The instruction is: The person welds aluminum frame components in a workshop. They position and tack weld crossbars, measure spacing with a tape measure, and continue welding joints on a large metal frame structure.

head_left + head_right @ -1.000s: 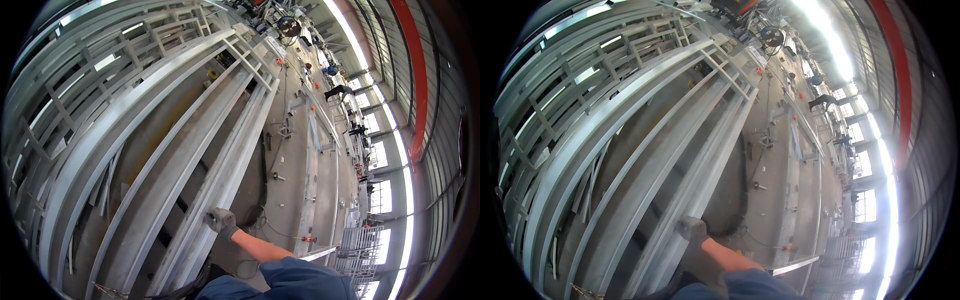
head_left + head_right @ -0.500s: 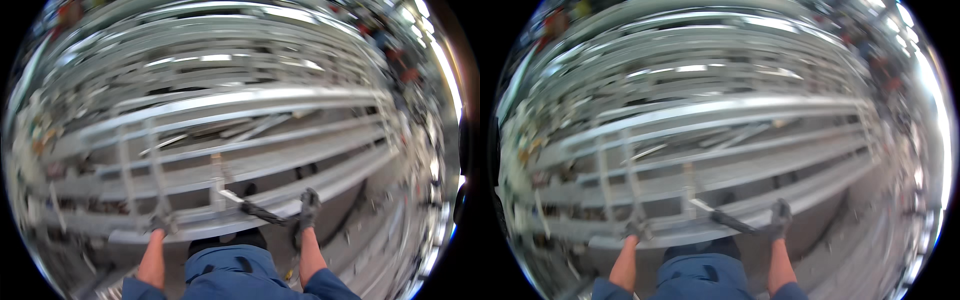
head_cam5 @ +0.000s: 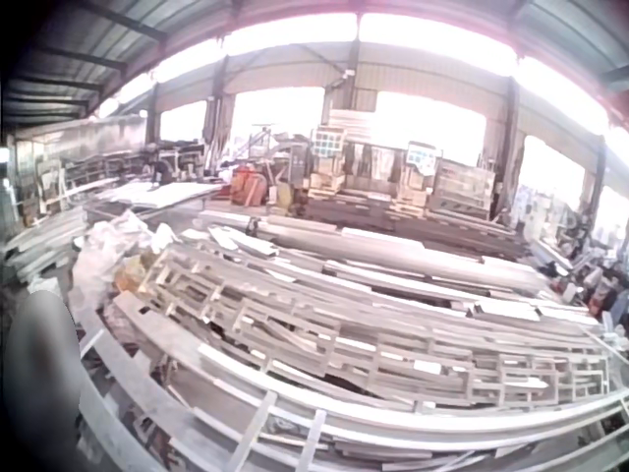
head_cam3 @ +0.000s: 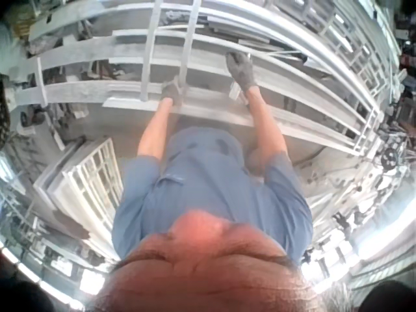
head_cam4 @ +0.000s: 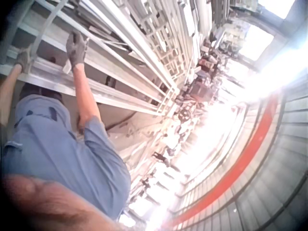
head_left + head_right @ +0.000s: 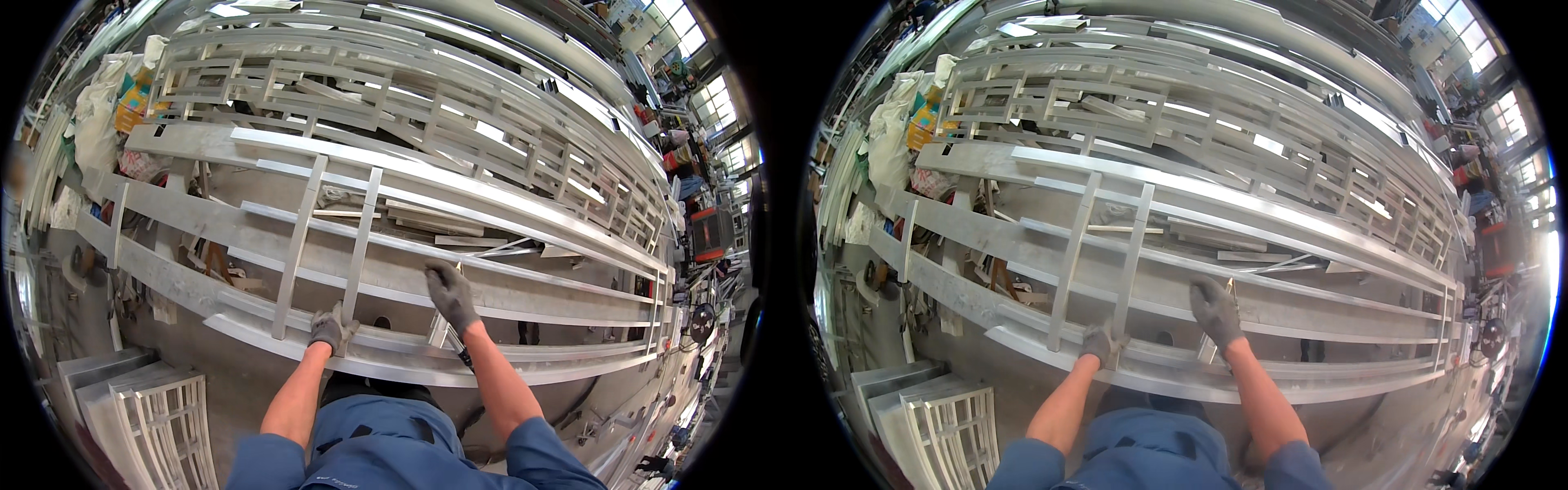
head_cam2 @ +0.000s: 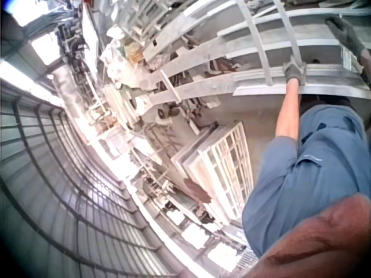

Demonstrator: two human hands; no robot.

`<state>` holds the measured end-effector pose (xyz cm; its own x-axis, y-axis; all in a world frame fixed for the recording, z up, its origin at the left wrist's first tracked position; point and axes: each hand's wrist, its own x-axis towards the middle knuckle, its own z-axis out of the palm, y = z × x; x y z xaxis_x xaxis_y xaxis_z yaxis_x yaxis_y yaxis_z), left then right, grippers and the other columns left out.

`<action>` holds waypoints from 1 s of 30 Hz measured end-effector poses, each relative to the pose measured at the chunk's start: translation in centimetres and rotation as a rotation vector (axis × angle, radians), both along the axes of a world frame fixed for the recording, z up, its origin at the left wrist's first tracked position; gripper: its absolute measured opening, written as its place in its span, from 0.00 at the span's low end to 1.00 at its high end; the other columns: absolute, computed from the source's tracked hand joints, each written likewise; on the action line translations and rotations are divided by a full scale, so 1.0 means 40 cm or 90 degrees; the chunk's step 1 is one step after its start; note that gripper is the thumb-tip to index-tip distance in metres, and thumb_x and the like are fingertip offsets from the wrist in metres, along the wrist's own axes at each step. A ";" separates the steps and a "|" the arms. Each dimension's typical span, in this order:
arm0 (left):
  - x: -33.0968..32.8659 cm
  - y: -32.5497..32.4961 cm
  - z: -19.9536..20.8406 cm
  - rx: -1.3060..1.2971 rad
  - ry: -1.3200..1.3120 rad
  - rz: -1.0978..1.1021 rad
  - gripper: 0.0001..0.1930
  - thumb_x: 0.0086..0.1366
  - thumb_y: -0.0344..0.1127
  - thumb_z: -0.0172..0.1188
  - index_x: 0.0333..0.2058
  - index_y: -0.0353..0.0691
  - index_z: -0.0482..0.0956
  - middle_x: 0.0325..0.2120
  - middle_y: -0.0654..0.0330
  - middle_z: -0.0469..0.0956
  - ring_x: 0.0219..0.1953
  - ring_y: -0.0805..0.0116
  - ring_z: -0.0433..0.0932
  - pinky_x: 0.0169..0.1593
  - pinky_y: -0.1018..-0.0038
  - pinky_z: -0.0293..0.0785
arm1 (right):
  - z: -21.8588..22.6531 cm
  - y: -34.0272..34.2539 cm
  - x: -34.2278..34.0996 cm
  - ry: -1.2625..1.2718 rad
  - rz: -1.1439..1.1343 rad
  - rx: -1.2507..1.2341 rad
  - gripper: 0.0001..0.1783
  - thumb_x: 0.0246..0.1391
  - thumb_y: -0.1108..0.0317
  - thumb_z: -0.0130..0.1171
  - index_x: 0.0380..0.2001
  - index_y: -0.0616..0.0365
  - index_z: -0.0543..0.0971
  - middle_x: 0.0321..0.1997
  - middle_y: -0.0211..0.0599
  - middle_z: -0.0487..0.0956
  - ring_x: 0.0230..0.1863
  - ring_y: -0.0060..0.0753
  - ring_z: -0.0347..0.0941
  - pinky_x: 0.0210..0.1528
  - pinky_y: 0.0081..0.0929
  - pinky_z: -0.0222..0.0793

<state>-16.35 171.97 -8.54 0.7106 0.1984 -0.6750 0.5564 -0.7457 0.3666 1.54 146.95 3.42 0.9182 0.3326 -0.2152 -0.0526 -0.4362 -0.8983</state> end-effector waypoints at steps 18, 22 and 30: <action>-0.015 -0.005 -0.035 -0.023 -0.055 -0.006 0.44 0.64 0.60 0.61 0.69 0.31 0.67 0.47 0.44 0.86 0.55 0.49 0.82 0.71 0.54 0.59 | -0.394 0.490 0.293 0.082 0.111 -0.398 0.48 0.62 0.28 0.51 0.60 0.69 0.78 0.49 0.65 0.85 0.55 0.65 0.82 0.60 0.51 0.75; -0.011 0.007 -0.028 -0.021 -0.018 -0.043 0.44 0.63 0.59 0.63 0.68 0.30 0.67 0.46 0.42 0.86 0.55 0.47 0.82 0.71 0.54 0.59 | -0.316 0.513 0.280 0.120 0.086 -0.390 0.45 0.65 0.32 0.50 0.57 0.71 0.77 0.47 0.68 0.85 0.52 0.67 0.82 0.57 0.55 0.75; 0.029 0.029 0.018 -0.081 0.033 -0.046 0.47 0.65 0.59 0.59 0.69 0.22 0.66 0.55 0.33 0.80 0.62 0.43 0.77 0.75 0.54 0.54 | -0.265 0.535 0.284 0.119 0.047 -0.402 0.39 0.65 0.38 0.51 0.54 0.70 0.78 0.44 0.62 0.86 0.50 0.65 0.83 0.56 0.53 0.74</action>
<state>-15.19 173.12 -7.83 0.6838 0.0593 -0.7273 0.5237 -0.7340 0.4325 12.90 168.34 -7.17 0.8260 0.1505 -0.5433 -0.1330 -0.8845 -0.4472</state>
